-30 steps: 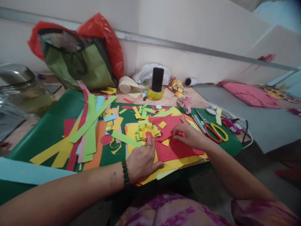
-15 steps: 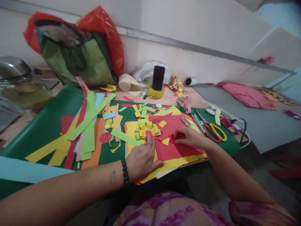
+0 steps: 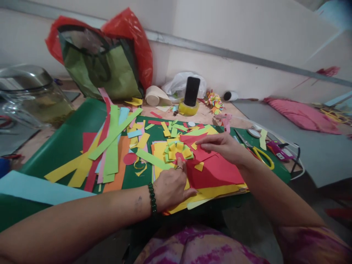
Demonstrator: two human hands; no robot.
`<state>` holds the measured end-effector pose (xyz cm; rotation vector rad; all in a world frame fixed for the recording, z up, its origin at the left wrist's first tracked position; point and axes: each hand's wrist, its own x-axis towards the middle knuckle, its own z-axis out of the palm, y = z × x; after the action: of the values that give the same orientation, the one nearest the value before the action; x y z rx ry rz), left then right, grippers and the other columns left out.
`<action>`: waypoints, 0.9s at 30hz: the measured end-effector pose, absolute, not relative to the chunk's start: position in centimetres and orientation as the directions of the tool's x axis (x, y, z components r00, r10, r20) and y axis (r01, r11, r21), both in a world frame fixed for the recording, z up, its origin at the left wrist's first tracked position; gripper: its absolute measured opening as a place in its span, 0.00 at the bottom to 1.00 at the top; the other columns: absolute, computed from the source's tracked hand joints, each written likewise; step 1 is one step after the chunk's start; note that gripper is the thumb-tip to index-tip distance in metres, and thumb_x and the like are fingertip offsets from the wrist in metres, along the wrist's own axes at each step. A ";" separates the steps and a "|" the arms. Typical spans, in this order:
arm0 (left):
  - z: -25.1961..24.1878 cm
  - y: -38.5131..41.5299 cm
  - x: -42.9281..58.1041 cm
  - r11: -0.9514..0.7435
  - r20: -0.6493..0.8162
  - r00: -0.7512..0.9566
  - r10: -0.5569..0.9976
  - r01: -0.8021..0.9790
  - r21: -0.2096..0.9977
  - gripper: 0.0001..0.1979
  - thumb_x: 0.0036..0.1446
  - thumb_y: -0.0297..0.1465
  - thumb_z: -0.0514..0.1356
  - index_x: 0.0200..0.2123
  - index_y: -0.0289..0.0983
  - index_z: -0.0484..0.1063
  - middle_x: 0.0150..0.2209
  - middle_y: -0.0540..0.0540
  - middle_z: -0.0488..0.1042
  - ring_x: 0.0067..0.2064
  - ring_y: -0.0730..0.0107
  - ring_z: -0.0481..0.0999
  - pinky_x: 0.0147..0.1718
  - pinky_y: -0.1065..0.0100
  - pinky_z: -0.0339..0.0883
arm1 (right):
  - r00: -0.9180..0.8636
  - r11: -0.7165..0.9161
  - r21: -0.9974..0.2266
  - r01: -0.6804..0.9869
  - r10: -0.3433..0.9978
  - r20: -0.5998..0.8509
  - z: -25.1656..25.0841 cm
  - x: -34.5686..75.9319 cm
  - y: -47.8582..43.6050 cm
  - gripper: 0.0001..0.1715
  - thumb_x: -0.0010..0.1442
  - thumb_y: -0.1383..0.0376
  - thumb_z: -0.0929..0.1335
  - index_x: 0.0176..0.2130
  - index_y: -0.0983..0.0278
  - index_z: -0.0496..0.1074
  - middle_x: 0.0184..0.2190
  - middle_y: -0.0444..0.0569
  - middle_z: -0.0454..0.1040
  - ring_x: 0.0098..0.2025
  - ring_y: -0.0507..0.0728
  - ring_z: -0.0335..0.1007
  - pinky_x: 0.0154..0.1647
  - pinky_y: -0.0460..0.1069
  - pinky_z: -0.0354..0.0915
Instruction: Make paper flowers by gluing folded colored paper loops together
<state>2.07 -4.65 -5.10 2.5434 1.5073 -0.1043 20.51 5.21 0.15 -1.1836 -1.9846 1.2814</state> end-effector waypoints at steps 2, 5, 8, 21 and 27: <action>-5.1 -4.7 2.1 -0.465 -0.149 0.479 0.865 0.877 0.122 0.43 0.60 0.53 0.52 0.62 0.20 0.58 0.55 0.20 0.68 0.46 0.49 0.79 0.39 0.61 0.73 | -0.512 0.244 -0.864 0.442 0.859 -0.019 -0.5 19.0 5.9 0.14 0.52 0.61 0.72 0.39 0.65 0.77 0.28 0.46 0.76 0.32 0.55 0.73 0.34 0.50 0.69; -5.1 -4.6 2.1 -0.465 -0.158 0.479 0.863 0.877 0.119 0.43 0.60 0.53 0.52 0.61 0.19 0.59 0.54 0.20 0.69 0.45 0.50 0.79 0.38 0.62 0.73 | -0.490 0.295 -0.789 0.538 0.871 -0.008 -1.7 17.1 6.7 0.16 0.50 0.68 0.70 0.42 0.65 0.73 0.25 0.44 0.74 0.30 0.54 0.73 0.31 0.48 0.68; -5.0 -4.6 2.1 -0.477 -0.167 0.492 0.854 0.870 0.124 0.43 0.60 0.54 0.51 0.60 0.19 0.61 0.54 0.19 0.69 0.45 0.49 0.79 0.38 0.62 0.73 | -0.474 0.333 -0.711 0.619 0.880 -0.001 -2.5 16.2 7.0 0.18 0.50 0.71 0.69 0.44 0.63 0.70 0.26 0.42 0.72 0.29 0.53 0.71 0.30 0.47 0.66; -5.2 -4.5 2.0 -0.483 -0.154 0.503 0.851 0.863 0.150 0.41 0.59 0.54 0.52 0.58 0.22 0.64 0.55 0.20 0.69 0.43 0.50 0.80 0.36 0.60 0.74 | -0.564 0.628 -0.480 0.612 0.773 0.292 -4.9 16.4 6.4 0.15 0.55 0.73 0.64 0.44 0.63 0.69 0.39 0.50 0.70 0.32 0.53 0.68 0.33 0.48 0.67; -5.3 -4.6 2.1 -0.474 -0.146 0.499 0.854 0.862 0.178 0.41 0.59 0.54 0.53 0.59 0.20 0.62 0.53 0.21 0.71 0.44 0.49 0.79 0.37 0.60 0.74 | -0.582 0.652 -0.405 0.640 0.757 0.299 -4.9 16.3 5.7 0.15 0.57 0.75 0.61 0.44 0.64 0.69 0.42 0.53 0.68 0.36 0.55 0.69 0.34 0.49 0.67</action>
<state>2.06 -4.58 -5.29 2.5158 1.4657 -0.0534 16.31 5.66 -4.93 -1.0933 -2.4244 0.3521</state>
